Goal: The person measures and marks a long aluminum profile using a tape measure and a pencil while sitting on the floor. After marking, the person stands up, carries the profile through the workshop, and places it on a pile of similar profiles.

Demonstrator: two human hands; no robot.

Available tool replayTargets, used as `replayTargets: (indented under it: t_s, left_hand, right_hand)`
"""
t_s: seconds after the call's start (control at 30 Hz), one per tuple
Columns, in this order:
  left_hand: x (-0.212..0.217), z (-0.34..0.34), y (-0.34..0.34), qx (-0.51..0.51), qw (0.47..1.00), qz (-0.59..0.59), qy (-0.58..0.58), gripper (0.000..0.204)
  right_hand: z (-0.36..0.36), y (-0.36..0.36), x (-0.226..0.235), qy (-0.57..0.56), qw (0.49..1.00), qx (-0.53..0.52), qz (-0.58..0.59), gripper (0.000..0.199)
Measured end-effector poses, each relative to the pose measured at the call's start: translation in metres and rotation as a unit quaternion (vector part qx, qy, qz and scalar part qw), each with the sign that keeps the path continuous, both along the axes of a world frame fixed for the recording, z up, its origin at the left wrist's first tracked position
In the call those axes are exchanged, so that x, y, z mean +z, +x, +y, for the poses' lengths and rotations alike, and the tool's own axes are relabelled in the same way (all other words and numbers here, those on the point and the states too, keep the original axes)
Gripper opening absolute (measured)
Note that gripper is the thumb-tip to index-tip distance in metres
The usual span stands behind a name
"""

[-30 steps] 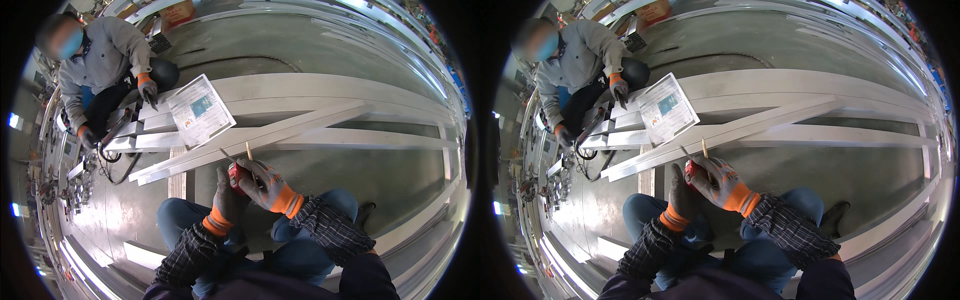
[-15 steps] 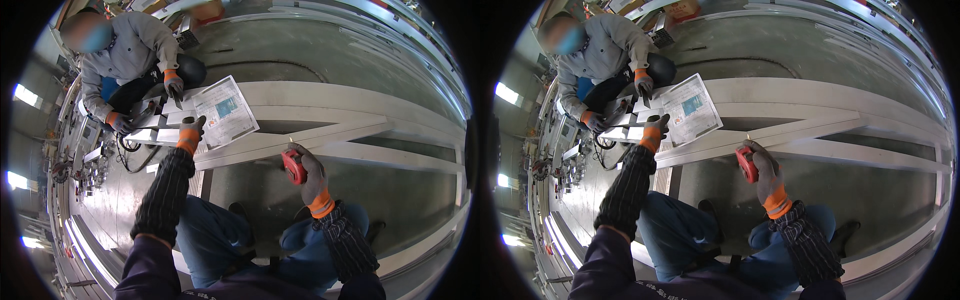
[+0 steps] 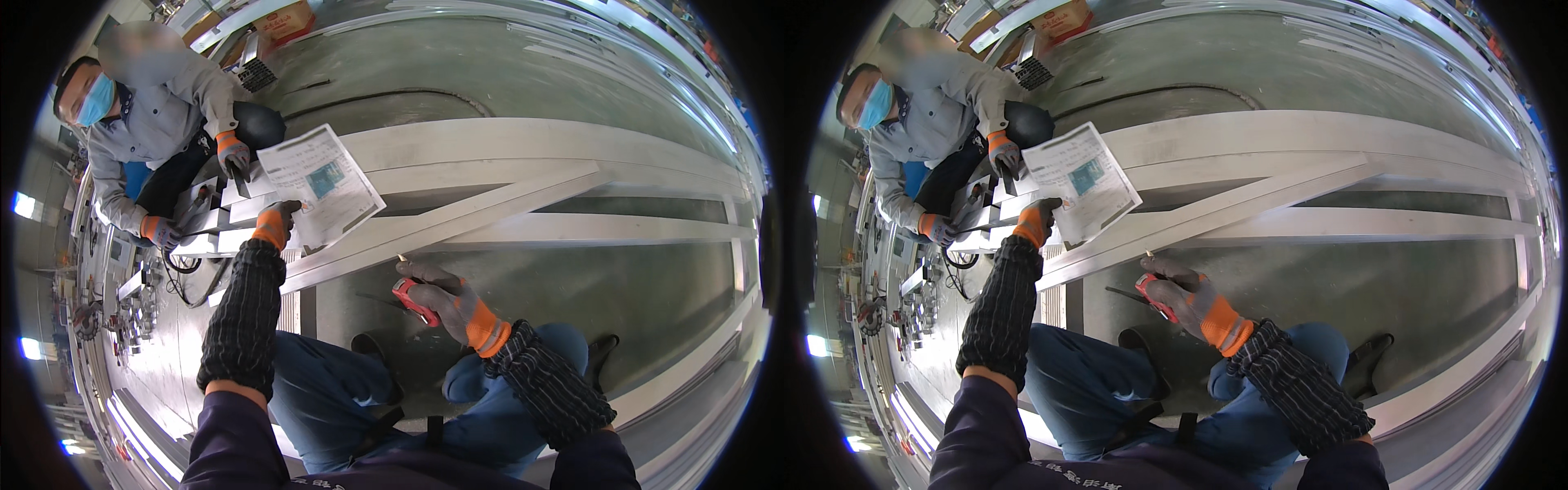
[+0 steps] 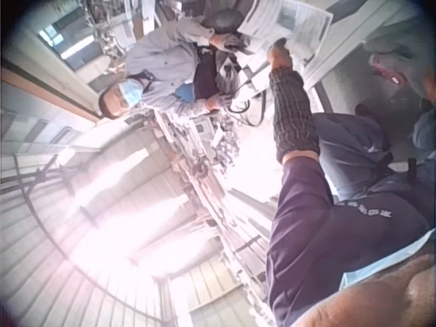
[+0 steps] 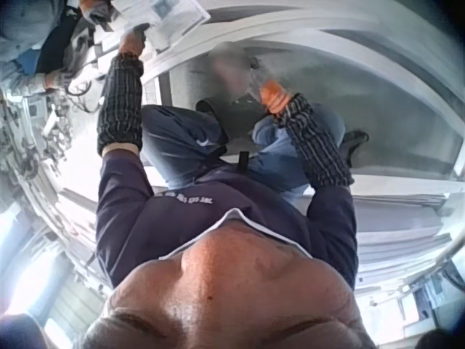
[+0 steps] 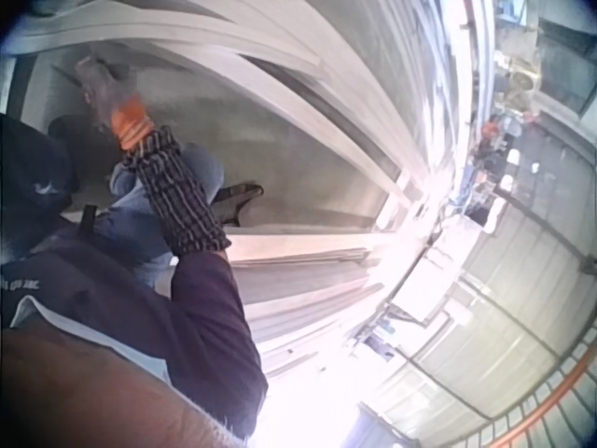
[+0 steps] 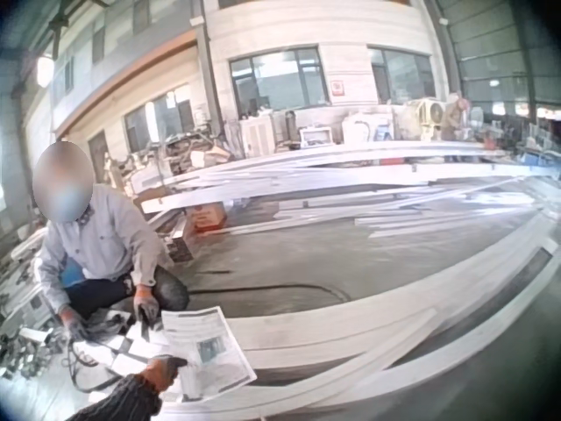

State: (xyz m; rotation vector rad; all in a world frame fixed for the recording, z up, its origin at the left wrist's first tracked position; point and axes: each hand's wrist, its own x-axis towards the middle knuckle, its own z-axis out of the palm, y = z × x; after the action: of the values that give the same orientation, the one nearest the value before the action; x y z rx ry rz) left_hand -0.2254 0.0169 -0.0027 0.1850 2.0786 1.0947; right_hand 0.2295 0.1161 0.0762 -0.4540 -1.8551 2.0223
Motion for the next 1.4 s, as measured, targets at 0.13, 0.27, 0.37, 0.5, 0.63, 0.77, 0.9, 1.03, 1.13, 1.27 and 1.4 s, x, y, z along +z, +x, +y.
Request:
replayTargets:
  t_s: [0.13, 0.27, 0.37, 0.5, 0.63, 0.77, 0.9, 1.03, 1.13, 1.27, 1.4]
  left_hand:
    - [0.062, -0.022, 0.048, 0.087, 0.969, -0.115, 0.199, 0.010]
    - [0.115, -0.049, 0.091, 0.082, 0.936, -0.140, 0.311, 0.013]
    - [0.134, -0.078, 0.119, 0.047, 0.916, -0.206, 0.342, 0.023]
    - [0.129, -0.107, 0.167, 0.019, 0.880, -0.282, 0.381, 0.025]
    - [0.110, -0.131, 0.206, -0.009, 0.950, -0.205, 0.236, 0.026]
    - [0.117, -0.133, 0.218, -0.019, 0.958, -0.233, 0.168, 0.021]
    - [0.103, -0.135, 0.210, -0.016, 0.976, -0.167, 0.142, 0.024]
    - [0.106, -0.124, 0.208, -0.112, 0.977, -0.108, 0.143, 0.042]
    - [0.112, -0.135, 0.201, -0.209, 0.945, -0.095, 0.234, 0.079]
    - [0.128, -0.104, 0.188, -0.370, 0.912, 0.108, 0.140, 0.094]
    - [0.096, -0.061, 0.200, -0.435, 0.806, 0.394, -0.070, 0.119]
  right_hand:
    - [-0.003, 0.003, 0.005, 0.003, 0.998, 0.042, -0.050, 0.055]
    - [-0.016, -0.003, 0.011, 0.029, 0.993, 0.036, -0.110, 0.060]
    - [-0.023, -0.005, 0.027, -0.047, 0.983, 0.041, -0.171, 0.066]
    - [-0.035, -0.005, 0.028, -0.131, 0.971, 0.052, -0.192, 0.075]
    - [-0.043, -0.007, 0.020, -0.179, 0.968, 0.009, -0.174, 0.064]
    - [-0.052, -0.009, 0.003, -0.245, 0.958, -0.029, -0.144, 0.048]
    - [-0.054, -0.008, -0.005, -0.292, 0.935, -0.075, -0.186, 0.042]
    - [-0.053, 0.000, -0.047, 0.114, 0.972, -0.044, -0.199, 0.035]
    - [-0.053, 0.005, -0.016, 0.245, 0.950, -0.032, -0.193, 0.034]
    - [-0.021, 0.015, -0.034, 0.258, 0.941, -0.215, -0.034, 0.033]
    - [0.017, 0.042, -0.013, 0.205, 0.921, -0.329, -0.037, 0.033]
